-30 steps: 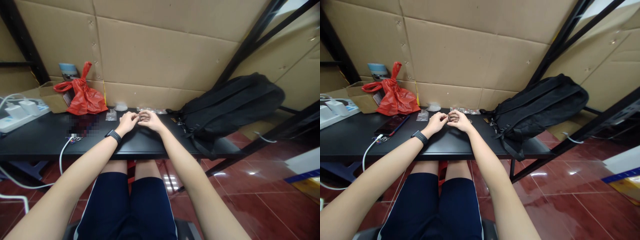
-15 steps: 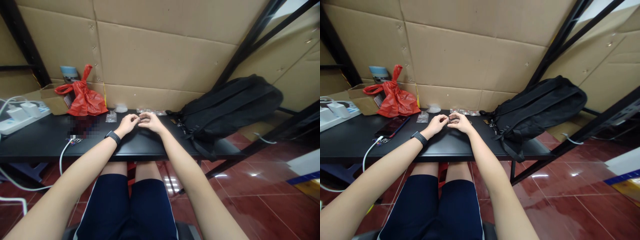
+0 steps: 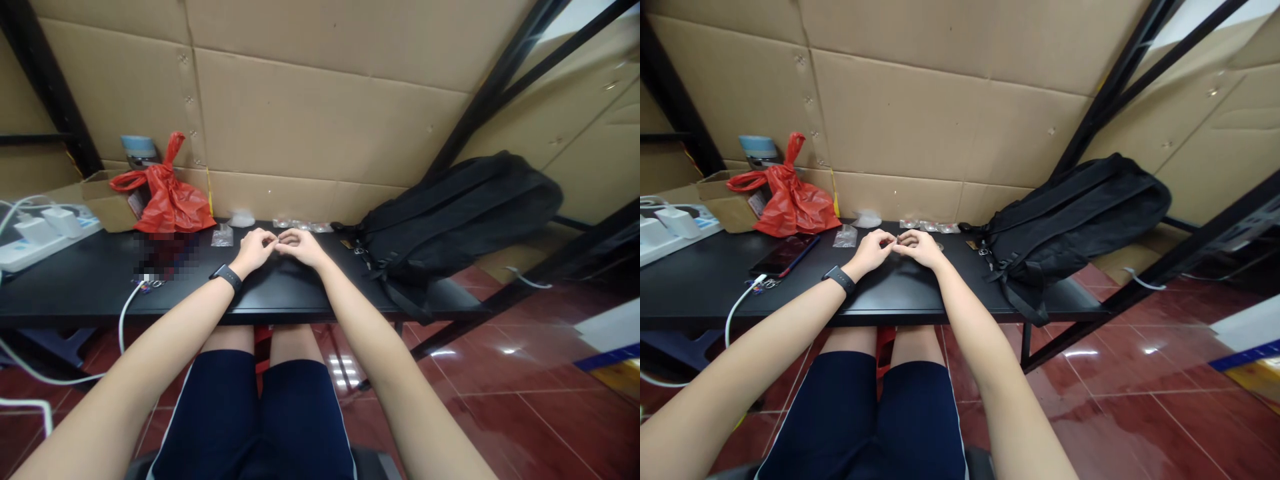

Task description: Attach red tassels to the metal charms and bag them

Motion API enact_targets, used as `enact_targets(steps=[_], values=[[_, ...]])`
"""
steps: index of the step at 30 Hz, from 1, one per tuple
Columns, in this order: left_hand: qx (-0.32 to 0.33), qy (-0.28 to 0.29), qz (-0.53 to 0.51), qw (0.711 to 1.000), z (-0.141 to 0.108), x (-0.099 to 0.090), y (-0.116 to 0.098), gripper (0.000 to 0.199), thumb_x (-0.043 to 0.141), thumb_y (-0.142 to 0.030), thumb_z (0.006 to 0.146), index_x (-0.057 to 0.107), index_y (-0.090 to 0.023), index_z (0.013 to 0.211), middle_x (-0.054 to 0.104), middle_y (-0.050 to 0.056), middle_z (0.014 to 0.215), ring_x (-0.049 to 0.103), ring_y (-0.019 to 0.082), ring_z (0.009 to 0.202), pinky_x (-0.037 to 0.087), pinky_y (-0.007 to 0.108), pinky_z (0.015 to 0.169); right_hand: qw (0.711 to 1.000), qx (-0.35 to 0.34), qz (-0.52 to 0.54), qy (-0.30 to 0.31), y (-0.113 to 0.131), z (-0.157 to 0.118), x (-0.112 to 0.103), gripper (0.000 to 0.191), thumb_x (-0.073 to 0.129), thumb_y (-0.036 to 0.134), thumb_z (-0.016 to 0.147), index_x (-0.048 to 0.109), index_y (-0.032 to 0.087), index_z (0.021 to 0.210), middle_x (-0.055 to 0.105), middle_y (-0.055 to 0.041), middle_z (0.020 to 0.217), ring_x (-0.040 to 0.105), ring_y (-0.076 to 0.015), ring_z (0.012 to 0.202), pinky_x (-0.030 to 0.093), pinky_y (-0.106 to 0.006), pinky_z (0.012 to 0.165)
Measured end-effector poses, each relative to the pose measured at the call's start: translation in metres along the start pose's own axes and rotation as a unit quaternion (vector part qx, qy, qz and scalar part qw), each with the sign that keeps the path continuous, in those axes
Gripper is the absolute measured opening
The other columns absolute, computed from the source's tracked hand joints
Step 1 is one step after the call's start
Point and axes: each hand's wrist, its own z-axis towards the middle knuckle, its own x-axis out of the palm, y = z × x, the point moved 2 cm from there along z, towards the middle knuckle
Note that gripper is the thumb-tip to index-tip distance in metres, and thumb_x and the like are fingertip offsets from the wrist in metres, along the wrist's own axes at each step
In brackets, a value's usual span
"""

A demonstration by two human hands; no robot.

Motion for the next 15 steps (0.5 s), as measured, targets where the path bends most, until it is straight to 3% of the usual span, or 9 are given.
enact_targets(steps=[5, 9, 15], values=[[-0.002, -0.021, 0.023, 0.999, -0.0020, -0.0002, -0.0028, 0.019, 0.061, -0.035, 0.092, 0.077, -0.025, 0.088, 0.069, 0.005, 0.101, 0.059, 0.024, 0.102, 0.043, 0.042, 0.096, 0.998, 0.039, -0.054, -0.002, 0.0001, 0.0014, -0.0047, 0.061, 0.059, 0.073, 0.086, 0.070, 0.014, 0.076, 0.073, -0.0096, 0.073, 0.063, -0.0143, 0.052, 0.052, -0.027, 0.055], [-0.013, -0.021, 0.026, 0.999, -0.0021, -0.0001, -0.0011, 0.018, 0.063, -0.036, 0.092, 0.078, -0.026, 0.088, 0.069, 0.005, 0.103, 0.059, 0.025, 0.104, 0.042, 0.042, 0.097, 0.998, -0.006, -0.047, 0.032, 0.0041, 0.0005, -0.0061, 0.049, 0.071, 0.064, 0.080, 0.071, 0.015, 0.081, 0.074, -0.0076, 0.081, 0.064, -0.0136, 0.058, 0.053, -0.027, 0.062], [-0.015, -0.020, 0.021, 0.999, -0.0014, -0.0008, 0.0012, 0.018, 0.062, -0.034, 0.092, 0.078, -0.025, 0.092, 0.069, 0.006, 0.103, 0.058, 0.025, 0.104, 0.043, 0.041, 0.097, 0.999, 0.008, -0.019, 0.051, 0.0038, -0.0009, -0.0033, 0.041, 0.078, 0.055, 0.074, 0.069, 0.016, 0.082, 0.072, -0.0056, 0.076, 0.064, -0.0156, 0.060, 0.054, -0.030, 0.063]])
